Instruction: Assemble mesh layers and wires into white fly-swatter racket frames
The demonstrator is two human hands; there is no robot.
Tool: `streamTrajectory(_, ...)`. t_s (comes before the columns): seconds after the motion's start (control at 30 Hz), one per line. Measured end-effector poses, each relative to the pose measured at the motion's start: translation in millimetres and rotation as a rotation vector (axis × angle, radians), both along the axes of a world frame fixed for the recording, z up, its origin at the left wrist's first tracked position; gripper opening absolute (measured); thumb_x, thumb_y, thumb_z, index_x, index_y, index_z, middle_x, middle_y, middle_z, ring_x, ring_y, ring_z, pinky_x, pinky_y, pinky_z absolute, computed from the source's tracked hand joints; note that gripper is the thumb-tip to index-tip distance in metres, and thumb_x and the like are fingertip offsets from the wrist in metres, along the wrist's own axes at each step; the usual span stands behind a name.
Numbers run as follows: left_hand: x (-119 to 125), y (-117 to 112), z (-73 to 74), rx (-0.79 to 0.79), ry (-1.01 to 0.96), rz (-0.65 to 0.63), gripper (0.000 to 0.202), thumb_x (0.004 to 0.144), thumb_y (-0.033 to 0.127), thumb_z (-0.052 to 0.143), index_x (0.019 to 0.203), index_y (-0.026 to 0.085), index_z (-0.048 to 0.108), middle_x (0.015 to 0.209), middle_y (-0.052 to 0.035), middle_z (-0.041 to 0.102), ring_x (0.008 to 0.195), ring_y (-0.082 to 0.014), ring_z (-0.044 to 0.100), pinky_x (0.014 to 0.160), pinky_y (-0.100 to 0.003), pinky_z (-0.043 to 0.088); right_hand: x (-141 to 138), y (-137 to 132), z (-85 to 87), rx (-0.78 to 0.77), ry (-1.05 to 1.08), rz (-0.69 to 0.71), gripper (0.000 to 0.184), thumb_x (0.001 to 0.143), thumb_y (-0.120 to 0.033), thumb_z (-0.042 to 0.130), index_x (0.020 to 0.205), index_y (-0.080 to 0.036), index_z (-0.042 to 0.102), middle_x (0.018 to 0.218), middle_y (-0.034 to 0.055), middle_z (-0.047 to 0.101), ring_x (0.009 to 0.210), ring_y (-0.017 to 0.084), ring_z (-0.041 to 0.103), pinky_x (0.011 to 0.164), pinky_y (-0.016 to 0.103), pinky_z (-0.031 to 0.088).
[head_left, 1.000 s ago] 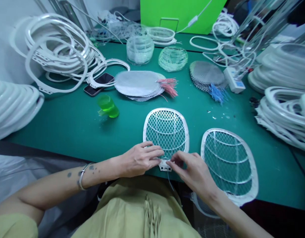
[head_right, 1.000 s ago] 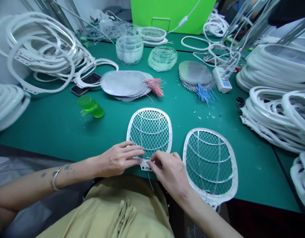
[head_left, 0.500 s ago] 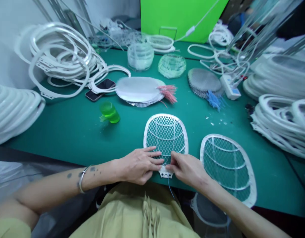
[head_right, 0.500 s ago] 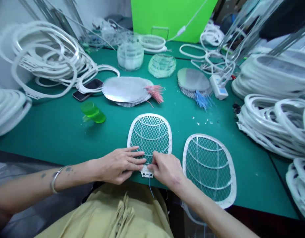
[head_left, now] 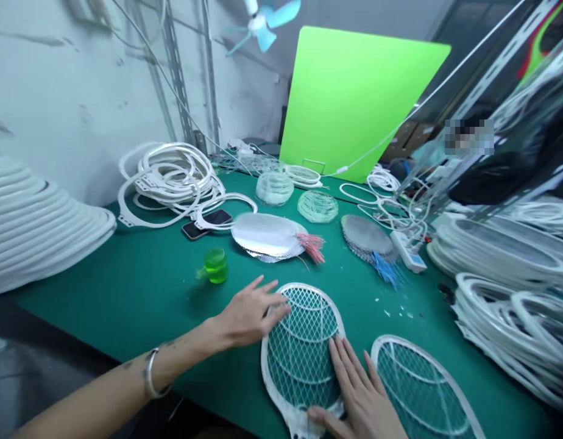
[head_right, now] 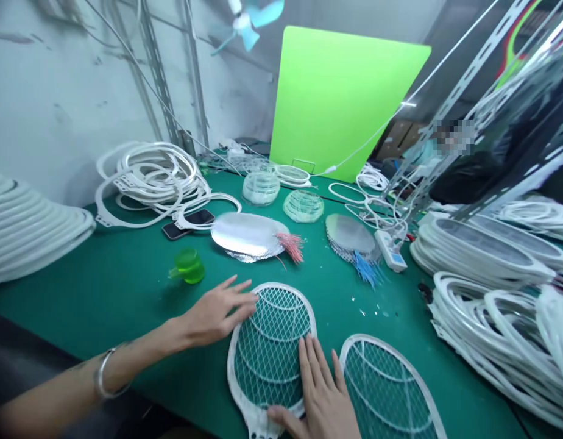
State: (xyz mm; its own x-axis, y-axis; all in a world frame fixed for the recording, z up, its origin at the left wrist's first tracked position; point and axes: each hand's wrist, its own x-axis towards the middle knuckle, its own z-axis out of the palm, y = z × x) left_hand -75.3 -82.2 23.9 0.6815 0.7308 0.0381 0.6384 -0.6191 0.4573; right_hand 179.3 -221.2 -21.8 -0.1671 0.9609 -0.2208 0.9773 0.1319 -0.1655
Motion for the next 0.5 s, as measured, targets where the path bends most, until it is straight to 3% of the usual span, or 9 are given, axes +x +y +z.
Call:
streamTrajectory(0.07, 19, 32, 20.1, 0.020, -0.033, 0.269, 0.053, 0.100, 0.051, 0.020, 0.133, 0.029, 0.054, 0.144, 0.0013, 0.049, 0.139, -0.0199, 0.035, 0.117, -0.037, 0.021, 4, 16, 24.7, -0.027, 0.031, -0.002, 0.077, 0.081, -0.071, 0.045, 0.144, -0.026, 0.042, 0.145, 0.0062, 0.044, 0.138, 0.036, 0.032, 0.111, 0.063, 0.023)
streamTrajectory(0.13, 39, 74, 31.1, 0.029, 0.017, 0.464, 0.052, 0.099, 0.043, 0.022, 0.140, 0.023, 0.048, 0.151, -0.0024, 0.038, 0.144, -0.0234, 0.023, 0.119, -0.041, 0.013, 2, 48, 57.0, 0.044, 0.074, 0.006, 0.051, 0.087, -0.062, 0.046, 0.126, -0.033, 0.061, 0.129, 0.0028, 0.062, 0.134, 0.034, 0.040, 0.112, 0.063, 0.016)
streamTrajectory(0.2, 54, 114, 28.0, 0.014, 0.055, 0.572, 0.056, 0.097, 0.036, 0.025, 0.148, 0.015, 0.033, 0.158, -0.0071, 0.020, 0.147, -0.0290, 0.003, 0.118, -0.050, -0.002, -7, 94, 87.3, 0.161, 0.100, 0.055, 0.033, 0.091, -0.053, 0.046, 0.103, -0.036, 0.071, 0.110, -0.0017, 0.071, 0.125, 0.029, 0.049, 0.114, 0.059, 0.007)
streamTrajectory(0.27, 59, 145, 13.9, -0.057, 0.100, 0.651, 0.060, 0.095, 0.037, 0.030, 0.151, 0.015, 0.027, 0.159, -0.0090, 0.011, 0.145, -0.0358, -0.005, 0.113, -0.060, -0.008, -22, 149, 106.7, 0.263, 0.042, 0.047, 0.026, 0.092, -0.048, 0.048, 0.091, -0.035, 0.071, 0.100, -0.0042, 0.073, 0.118, 0.024, 0.052, 0.113, 0.052, 0.007)
streamTrajectory(0.33, 59, 162, -3.7, -0.147, 0.143, 0.698, 0.062, 0.093, 0.041, 0.033, 0.151, 0.020, 0.027, 0.159, -0.0087, 0.009, 0.144, -0.0407, -0.005, 0.110, -0.067, -0.007, -38, 204, 111.9, 0.276, -0.064, -0.025, 0.025, 0.092, -0.045, 0.050, 0.090, -0.032, 0.071, 0.100, -0.0012, 0.072, 0.116, 0.024, 0.050, 0.109, 0.051, 0.013)
streamTrajectory(0.4, 56, 169, -18.2, -0.205, 0.168, 0.712, 0.062, 0.093, 0.046, 0.032, 0.151, 0.026, 0.024, 0.160, -0.0055, 0.007, 0.144, -0.0410, -0.005, 0.109, -0.068, -0.006, -50, 252, 106.4, 0.255, -0.131, -0.065, 0.023, 0.090, -0.043, 0.053, 0.092, -0.028, 0.071, 0.102, 0.0036, 0.070, 0.115, 0.027, 0.049, 0.105, 0.052, 0.018)
streamTrajectory(0.5, 54, 170, -29.5, -0.220, 0.179, 0.712, 0.062, 0.094, 0.048, 0.026, 0.152, 0.031, 0.016, 0.160, 0.0000, 0.001, 0.144, -0.0377, -0.011, 0.109, -0.065, -0.011, -59, 298, 92.3, 0.201, -0.239, -0.086, 0.027, 0.087, -0.043, 0.060, 0.100, -0.021, 0.068, 0.111, 0.0073, 0.065, 0.117, 0.028, 0.049, 0.104, 0.054, 0.026)
